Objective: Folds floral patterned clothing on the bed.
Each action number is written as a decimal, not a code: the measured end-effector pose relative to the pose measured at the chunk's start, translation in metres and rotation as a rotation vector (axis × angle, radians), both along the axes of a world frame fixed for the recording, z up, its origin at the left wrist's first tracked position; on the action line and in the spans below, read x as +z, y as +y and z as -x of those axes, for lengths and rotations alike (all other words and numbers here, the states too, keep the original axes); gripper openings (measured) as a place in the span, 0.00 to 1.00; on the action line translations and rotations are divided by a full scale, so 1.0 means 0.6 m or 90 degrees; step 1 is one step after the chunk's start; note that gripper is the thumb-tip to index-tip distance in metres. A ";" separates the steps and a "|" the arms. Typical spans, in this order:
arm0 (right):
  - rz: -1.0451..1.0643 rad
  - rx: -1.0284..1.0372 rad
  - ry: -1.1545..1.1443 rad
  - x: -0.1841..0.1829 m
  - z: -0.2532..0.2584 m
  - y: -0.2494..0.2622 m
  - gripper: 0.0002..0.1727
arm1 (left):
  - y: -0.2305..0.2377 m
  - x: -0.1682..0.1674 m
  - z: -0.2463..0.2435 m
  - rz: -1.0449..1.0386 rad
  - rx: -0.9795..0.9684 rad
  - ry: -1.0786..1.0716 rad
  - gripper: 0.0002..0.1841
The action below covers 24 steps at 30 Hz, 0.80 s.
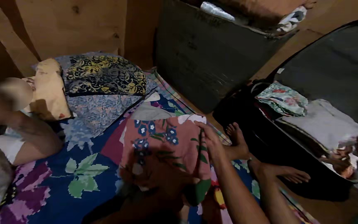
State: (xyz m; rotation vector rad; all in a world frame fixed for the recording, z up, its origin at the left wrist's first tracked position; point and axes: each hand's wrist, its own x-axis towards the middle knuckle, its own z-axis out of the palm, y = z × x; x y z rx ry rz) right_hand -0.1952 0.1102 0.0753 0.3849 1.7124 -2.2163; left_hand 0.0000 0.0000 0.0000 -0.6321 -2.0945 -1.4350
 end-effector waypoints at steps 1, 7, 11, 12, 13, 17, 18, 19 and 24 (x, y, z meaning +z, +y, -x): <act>-0.015 -0.009 0.038 0.015 -0.008 0.022 0.05 | 0.004 0.001 -0.002 -0.050 -0.021 -0.039 0.18; -0.067 -0.026 0.291 0.071 -0.066 0.184 0.32 | 0.000 0.059 -0.008 -0.141 0.010 0.068 0.28; 0.020 0.017 0.417 0.130 -0.128 0.238 0.14 | -0.029 0.146 0.003 -0.157 0.097 0.131 0.28; 0.010 0.035 0.445 0.150 -0.143 0.243 0.12 | -0.036 0.165 0.011 -0.192 0.136 0.143 0.25; 0.000 0.056 0.472 0.169 -0.157 0.247 0.13 | -0.050 0.184 0.017 -0.224 0.160 0.142 0.22; -0.077 0.108 0.575 0.236 -0.205 0.245 0.26 | -0.125 0.260 0.025 -0.234 0.189 0.135 0.11; -0.100 0.136 0.604 0.247 -0.213 0.246 0.27 | -0.140 0.275 0.027 -0.242 0.203 0.145 0.10; -0.134 0.147 0.633 0.258 -0.220 0.245 0.28 | -0.153 0.289 0.028 -0.255 0.205 0.150 0.09; -0.274 0.107 0.808 0.312 -0.243 0.232 0.11 | -0.208 0.355 0.023 -0.228 0.107 0.264 0.15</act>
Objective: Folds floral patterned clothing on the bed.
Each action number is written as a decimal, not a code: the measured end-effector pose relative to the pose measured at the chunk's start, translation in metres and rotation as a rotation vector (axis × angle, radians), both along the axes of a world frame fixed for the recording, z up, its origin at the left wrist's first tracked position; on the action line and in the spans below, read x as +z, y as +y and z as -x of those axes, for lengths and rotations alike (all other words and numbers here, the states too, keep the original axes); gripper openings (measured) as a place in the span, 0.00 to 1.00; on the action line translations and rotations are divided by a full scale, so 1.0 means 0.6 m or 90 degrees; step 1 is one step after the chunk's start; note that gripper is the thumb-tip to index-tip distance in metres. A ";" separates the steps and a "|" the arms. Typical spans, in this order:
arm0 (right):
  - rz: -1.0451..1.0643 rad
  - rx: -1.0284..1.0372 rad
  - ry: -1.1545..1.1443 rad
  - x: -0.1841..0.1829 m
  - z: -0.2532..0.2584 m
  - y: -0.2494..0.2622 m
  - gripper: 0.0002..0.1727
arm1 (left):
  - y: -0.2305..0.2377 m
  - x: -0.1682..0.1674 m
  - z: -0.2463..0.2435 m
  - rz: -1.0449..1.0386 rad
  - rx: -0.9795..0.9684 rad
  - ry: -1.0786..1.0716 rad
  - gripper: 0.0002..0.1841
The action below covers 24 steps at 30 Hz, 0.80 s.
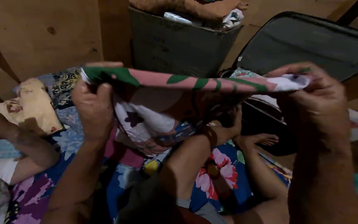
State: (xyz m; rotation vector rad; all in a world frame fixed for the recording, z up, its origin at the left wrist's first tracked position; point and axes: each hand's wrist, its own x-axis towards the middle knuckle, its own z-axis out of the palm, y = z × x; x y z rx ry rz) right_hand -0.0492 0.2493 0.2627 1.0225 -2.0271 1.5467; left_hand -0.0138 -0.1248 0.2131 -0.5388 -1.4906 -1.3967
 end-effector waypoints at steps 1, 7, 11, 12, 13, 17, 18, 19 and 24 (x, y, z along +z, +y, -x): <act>0.006 -0.001 0.019 0.011 0.000 -0.004 0.09 | -0.008 0.015 0.000 0.020 0.001 0.024 0.16; -0.019 -0.154 0.083 0.037 0.043 -0.034 0.08 | -0.036 0.073 0.052 0.043 0.003 0.002 0.11; 0.002 -0.237 -0.051 -0.013 0.141 -0.058 0.07 | -0.055 0.060 0.165 0.080 -0.004 -0.251 0.16; 0.019 -0.240 -0.109 -0.031 0.168 -0.063 0.07 | -0.060 0.052 0.196 0.099 0.002 -0.310 0.17; 0.034 -0.242 -0.151 -0.049 0.194 -0.067 0.08 | -0.065 0.045 0.225 0.119 0.004 -0.349 0.17; 0.080 -0.219 -0.189 -0.077 0.258 -0.078 0.10 | -0.075 0.039 0.290 0.107 -0.016 -0.352 0.14; 0.088 -0.202 -0.172 -0.079 0.263 -0.078 0.11 | -0.077 0.043 0.292 0.095 -0.022 -0.345 0.14; 0.086 -0.180 -0.154 -0.080 0.260 -0.074 0.12 | -0.078 0.049 0.289 0.093 -0.025 -0.337 0.14; 0.060 -0.070 -0.091 -0.119 0.215 -0.038 0.14 | -0.095 0.029 0.214 0.195 -0.045 -0.245 0.14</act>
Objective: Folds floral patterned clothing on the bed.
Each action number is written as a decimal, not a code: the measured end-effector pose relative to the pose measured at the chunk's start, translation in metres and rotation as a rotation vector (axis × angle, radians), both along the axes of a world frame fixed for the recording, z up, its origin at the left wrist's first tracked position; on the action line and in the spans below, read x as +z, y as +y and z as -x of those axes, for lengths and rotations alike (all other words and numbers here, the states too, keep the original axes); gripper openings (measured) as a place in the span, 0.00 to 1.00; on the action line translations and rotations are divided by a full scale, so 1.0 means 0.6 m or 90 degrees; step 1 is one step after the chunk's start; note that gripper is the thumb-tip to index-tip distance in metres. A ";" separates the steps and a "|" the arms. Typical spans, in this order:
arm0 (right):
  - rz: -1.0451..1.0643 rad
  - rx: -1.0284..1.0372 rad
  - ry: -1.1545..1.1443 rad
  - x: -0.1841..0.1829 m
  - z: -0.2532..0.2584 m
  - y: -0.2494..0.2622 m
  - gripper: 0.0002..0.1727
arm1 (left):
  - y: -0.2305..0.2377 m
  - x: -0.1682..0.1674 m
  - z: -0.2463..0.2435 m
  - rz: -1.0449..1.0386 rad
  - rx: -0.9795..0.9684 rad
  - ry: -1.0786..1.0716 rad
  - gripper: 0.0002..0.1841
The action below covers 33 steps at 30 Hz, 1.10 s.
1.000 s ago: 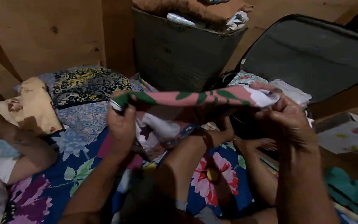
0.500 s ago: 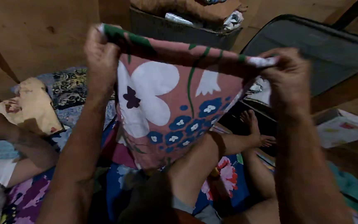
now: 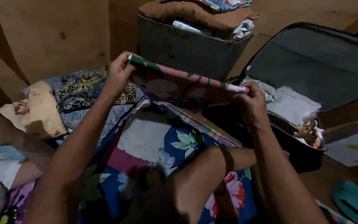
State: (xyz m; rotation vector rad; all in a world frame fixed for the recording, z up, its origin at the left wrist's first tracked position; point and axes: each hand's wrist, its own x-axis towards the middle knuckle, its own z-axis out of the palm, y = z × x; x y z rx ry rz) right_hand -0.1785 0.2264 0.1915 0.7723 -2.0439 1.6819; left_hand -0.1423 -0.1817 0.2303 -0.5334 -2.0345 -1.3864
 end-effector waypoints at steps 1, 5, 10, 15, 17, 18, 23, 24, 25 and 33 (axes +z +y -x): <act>-0.036 0.009 -0.006 -0.018 -0.009 0.009 0.12 | 0.000 -0.016 -0.030 0.034 -0.007 -0.005 0.13; -0.344 0.046 -0.156 -0.127 -0.040 0.030 0.08 | -0.004 -0.157 -0.154 0.200 -0.045 -0.126 0.12; -0.703 0.109 -0.284 -0.229 -0.052 -0.009 0.10 | 0.035 -0.366 -0.273 0.225 -0.096 -0.484 0.14; -0.890 0.128 -0.352 -0.208 -0.054 -0.044 0.13 | 0.062 -0.433 -0.327 0.182 -0.024 -0.462 0.13; -0.955 0.131 -0.369 -0.197 -0.059 -0.056 0.14 | 0.063 -0.419 -0.335 0.172 -0.025 -0.457 0.13; -0.968 0.133 -0.375 -0.191 -0.060 -0.061 0.15 | 0.062 -0.411 -0.338 0.175 -0.032 -0.462 0.13; -0.880 0.154 -0.397 -0.186 -0.039 -0.051 0.12 | 0.058 -0.366 -0.328 0.232 -0.105 -0.519 0.13; -0.833 0.149 -0.399 -0.186 -0.032 -0.047 0.12 | 0.054 -0.363 -0.317 0.224 -0.101 -0.496 0.13; -0.785 0.143 -0.406 -0.183 -0.025 -0.044 0.11 | 0.048 -0.359 -0.301 0.205 -0.095 -0.479 0.13; -0.489 0.134 -0.413 -0.165 0.083 -0.067 0.09 | -0.035 -0.327 -0.125 -0.040 -0.026 -0.439 0.13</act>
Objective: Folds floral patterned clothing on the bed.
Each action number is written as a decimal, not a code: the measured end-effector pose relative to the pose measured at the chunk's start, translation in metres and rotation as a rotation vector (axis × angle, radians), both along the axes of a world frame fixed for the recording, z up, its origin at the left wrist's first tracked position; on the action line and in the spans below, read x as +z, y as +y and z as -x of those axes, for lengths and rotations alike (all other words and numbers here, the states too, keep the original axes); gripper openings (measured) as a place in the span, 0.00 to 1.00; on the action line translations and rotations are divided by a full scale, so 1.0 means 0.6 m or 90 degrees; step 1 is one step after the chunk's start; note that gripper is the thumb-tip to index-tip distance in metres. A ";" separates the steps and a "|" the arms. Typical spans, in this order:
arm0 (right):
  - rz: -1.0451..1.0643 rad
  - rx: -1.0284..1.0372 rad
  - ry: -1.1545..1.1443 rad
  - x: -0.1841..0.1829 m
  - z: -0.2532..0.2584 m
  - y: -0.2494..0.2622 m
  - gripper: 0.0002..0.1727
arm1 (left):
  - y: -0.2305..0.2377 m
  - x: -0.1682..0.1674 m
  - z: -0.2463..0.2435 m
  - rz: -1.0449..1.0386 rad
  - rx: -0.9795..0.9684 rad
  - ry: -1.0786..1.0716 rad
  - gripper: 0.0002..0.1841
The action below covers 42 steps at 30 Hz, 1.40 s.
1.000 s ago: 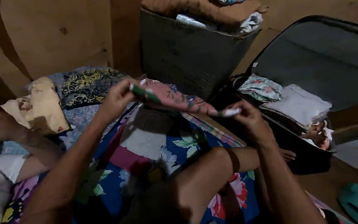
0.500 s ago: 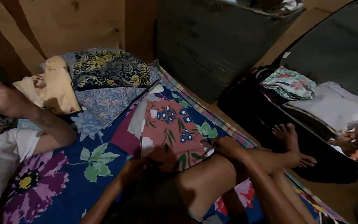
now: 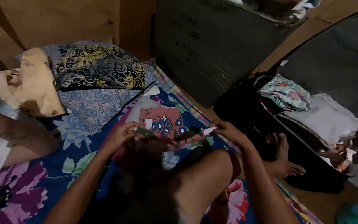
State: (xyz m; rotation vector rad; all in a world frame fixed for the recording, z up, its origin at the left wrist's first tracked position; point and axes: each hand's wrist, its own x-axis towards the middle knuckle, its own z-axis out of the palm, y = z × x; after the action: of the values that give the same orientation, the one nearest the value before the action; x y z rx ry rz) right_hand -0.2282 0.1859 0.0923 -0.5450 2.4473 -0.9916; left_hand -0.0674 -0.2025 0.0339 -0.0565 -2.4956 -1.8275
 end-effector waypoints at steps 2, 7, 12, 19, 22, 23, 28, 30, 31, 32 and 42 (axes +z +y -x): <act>0.056 -0.041 0.028 -0.010 0.041 -0.024 0.09 | -0.019 -0.008 0.054 -0.043 0.082 -0.049 0.13; 0.047 -0.179 0.095 -0.068 0.092 -0.093 0.27 | -0.038 -0.078 0.150 0.158 0.228 -0.065 0.30; -0.175 -0.097 -0.063 -0.123 0.060 -0.112 0.31 | 0.023 -0.143 0.129 0.302 0.184 -0.045 0.33; -0.343 -0.015 -0.067 -0.148 0.011 -0.147 0.25 | 0.058 -0.190 0.073 0.287 0.329 -0.016 0.36; -0.321 0.042 -0.068 -0.165 -0.003 -0.151 0.24 | 0.072 -0.190 0.063 0.333 0.352 0.018 0.35; -0.325 0.055 -0.060 -0.167 -0.006 -0.147 0.24 | 0.081 -0.194 0.054 0.380 0.327 0.062 0.32; -0.442 0.068 -0.045 -0.150 -0.026 -0.133 0.23 | 0.103 -0.237 -0.004 0.577 0.068 0.361 0.15; -0.436 0.065 -0.039 -0.152 -0.025 -0.133 0.23 | 0.087 -0.229 -0.010 0.505 0.036 0.323 0.15; -0.432 0.062 -0.038 -0.152 -0.025 -0.134 0.23 | 0.078 -0.224 -0.010 0.480 0.041 0.298 0.14; -0.431 0.057 -0.040 -0.152 -0.026 -0.135 0.23 | 0.071 -0.223 -0.007 0.487 0.057 0.310 0.13; -0.411 0.041 -0.036 -0.151 -0.029 -0.130 0.22 | 0.072 -0.180 -0.021 0.425 0.078 0.110 0.15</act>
State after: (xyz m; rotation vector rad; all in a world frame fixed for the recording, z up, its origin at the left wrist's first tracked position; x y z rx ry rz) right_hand -0.2108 0.1079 0.0020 -0.3575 2.4861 -0.1529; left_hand -0.0549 -0.1594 -0.0739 -0.0780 -2.7744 -0.8403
